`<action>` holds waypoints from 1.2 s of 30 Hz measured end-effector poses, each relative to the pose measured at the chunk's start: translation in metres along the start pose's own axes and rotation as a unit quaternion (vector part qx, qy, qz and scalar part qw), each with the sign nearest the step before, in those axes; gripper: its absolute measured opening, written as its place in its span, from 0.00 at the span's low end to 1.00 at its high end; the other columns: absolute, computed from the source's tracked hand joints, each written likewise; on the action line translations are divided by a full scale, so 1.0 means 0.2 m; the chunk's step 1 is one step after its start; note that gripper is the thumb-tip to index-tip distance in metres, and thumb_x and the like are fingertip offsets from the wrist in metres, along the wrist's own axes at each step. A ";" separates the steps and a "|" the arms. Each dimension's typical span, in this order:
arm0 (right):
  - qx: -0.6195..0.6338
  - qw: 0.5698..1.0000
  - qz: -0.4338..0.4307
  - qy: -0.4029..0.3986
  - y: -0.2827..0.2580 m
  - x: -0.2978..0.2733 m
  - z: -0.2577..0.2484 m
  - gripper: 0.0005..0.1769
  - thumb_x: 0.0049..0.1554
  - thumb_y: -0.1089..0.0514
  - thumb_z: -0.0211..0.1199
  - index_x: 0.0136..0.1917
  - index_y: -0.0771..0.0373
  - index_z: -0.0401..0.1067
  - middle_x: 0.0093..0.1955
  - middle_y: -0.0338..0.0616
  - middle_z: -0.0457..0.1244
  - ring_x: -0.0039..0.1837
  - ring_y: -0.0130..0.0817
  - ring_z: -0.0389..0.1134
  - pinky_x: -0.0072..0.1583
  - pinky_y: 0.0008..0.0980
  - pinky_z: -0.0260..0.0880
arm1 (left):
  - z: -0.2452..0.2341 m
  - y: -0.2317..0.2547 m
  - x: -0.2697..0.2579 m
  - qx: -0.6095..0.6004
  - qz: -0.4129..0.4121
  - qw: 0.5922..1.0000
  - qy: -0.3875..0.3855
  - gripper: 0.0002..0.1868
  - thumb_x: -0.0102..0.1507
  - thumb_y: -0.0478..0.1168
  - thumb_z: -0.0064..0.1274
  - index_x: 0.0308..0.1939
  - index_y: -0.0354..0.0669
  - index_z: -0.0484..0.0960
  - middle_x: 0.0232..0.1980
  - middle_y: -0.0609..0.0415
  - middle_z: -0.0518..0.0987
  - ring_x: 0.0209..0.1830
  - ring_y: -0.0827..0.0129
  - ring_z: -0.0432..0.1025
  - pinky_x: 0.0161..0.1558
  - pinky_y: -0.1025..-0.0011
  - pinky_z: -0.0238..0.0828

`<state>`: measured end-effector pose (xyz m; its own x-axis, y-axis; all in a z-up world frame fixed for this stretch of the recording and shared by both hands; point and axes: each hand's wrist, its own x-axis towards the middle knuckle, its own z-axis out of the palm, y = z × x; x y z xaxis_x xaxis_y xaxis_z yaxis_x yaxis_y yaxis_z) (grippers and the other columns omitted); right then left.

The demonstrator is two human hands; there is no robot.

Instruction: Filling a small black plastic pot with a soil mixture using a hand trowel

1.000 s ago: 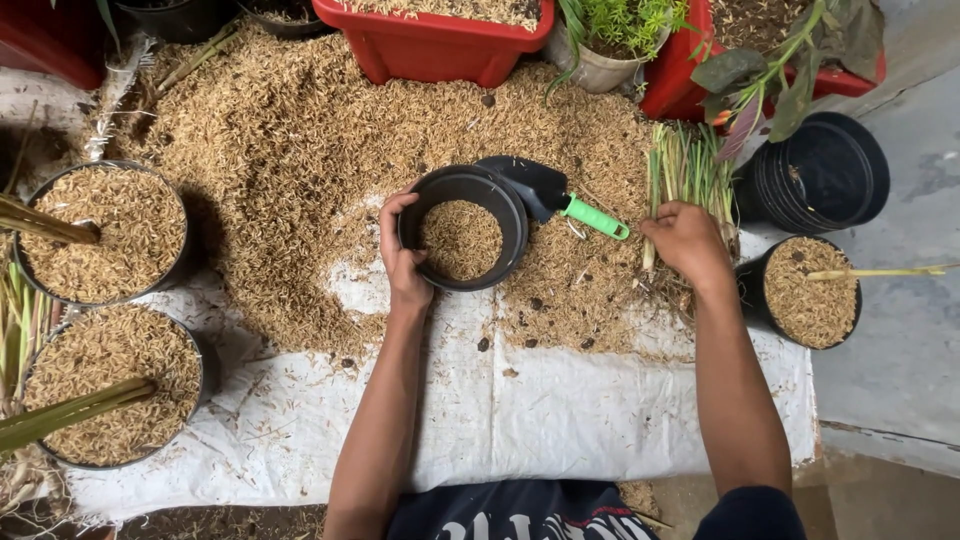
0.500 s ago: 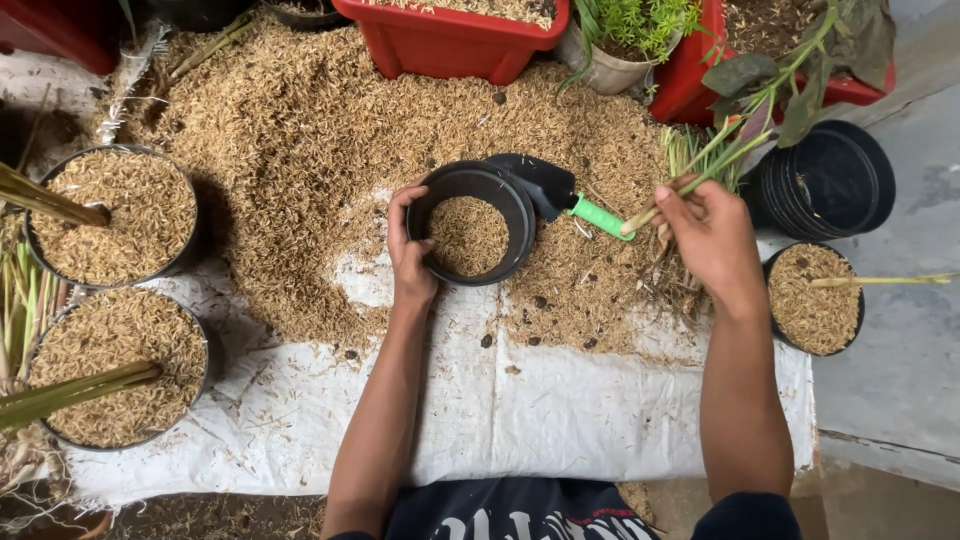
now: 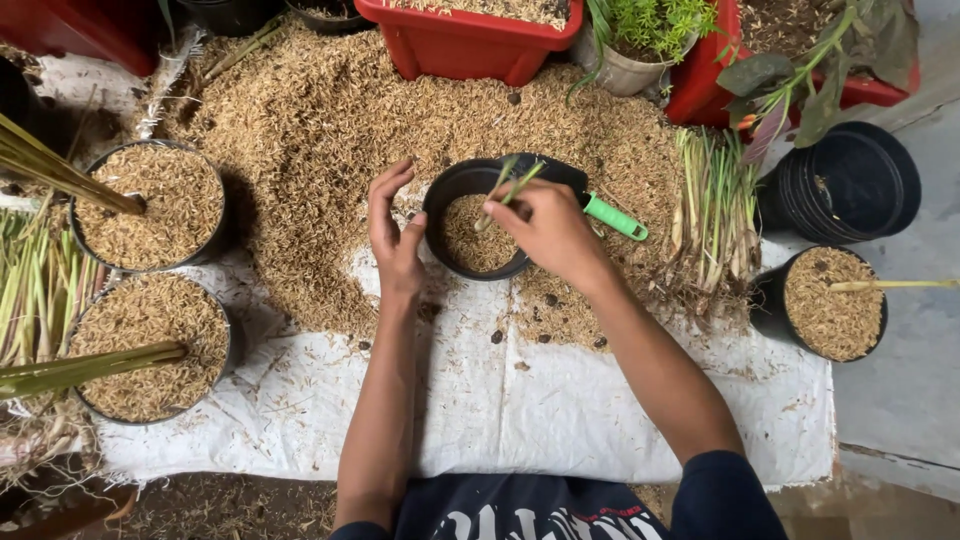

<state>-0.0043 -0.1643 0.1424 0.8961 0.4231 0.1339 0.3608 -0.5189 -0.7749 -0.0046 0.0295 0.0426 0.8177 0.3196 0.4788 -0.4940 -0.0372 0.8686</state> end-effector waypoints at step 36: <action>-0.047 0.998 -0.027 0.040 0.08 0.00 0.02 0.09 0.63 0.65 0.59 0.55 0.71 0.76 0.48 0.59 0.69 0.38 0.41 0.71 0.38 0.31 0.72 | 0.05 0.21 0.00 0.190 -0.017 0.961 -0.202 0.20 0.61 0.35 0.65 0.56 0.39 0.80 0.46 0.46 0.81 0.52 0.53 0.75 0.61 0.53 0.62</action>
<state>0.0005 -0.1694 0.1282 0.8910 0.3936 0.2264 0.4289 -0.5654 -0.7045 -0.0224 0.0186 0.0809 0.9174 -0.0637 0.3928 -0.3839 -0.4010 0.8317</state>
